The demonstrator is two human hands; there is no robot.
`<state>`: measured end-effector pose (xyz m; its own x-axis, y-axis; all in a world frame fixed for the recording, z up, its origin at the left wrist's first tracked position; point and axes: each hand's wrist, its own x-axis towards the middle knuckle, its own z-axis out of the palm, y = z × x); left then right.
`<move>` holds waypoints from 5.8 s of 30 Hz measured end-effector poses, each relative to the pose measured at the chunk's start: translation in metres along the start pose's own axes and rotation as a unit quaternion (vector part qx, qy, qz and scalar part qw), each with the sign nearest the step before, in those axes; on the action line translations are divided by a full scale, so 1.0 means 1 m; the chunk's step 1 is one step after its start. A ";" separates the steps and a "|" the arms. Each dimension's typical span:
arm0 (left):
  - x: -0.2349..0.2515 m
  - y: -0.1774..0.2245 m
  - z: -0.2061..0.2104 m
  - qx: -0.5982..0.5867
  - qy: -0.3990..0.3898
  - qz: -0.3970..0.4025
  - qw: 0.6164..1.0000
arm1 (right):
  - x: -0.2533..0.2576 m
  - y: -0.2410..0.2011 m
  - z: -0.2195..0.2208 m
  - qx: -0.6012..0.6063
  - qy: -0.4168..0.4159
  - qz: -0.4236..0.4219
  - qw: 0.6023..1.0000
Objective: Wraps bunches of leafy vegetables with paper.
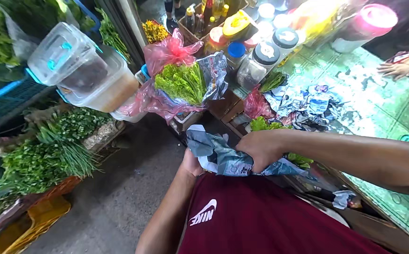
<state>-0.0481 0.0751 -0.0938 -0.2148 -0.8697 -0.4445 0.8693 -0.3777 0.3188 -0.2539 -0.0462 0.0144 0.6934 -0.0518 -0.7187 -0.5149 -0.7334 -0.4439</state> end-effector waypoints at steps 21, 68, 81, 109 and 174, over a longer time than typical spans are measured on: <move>-0.004 0.038 0.018 0.410 -0.022 -0.005 0.912 | 0.003 0.000 0.011 -0.018 0.084 -0.065 0.994; 0.192 -0.153 0.171 0.656 -0.099 -0.056 0.747 | -0.161 0.225 0.105 0.146 0.167 0.091 0.971; 0.233 -0.207 0.206 0.583 -0.195 0.026 0.788 | -0.205 0.278 0.146 0.327 0.162 0.048 0.930; 0.501 -0.218 0.192 0.852 0.067 0.045 0.518 | -0.292 0.362 0.278 0.685 0.666 0.078 0.285; -0.027 0.033 0.019 0.262 0.135 0.395 0.870 | 0.082 -0.036 -0.103 0.075 0.329 -0.154 0.929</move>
<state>-0.0224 0.0804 -0.0553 0.5312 -0.8442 -0.0721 0.3606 0.1482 0.9209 -0.1260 -0.0941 0.0265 0.9522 -0.2938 -0.0842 -0.2705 -0.6821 -0.6793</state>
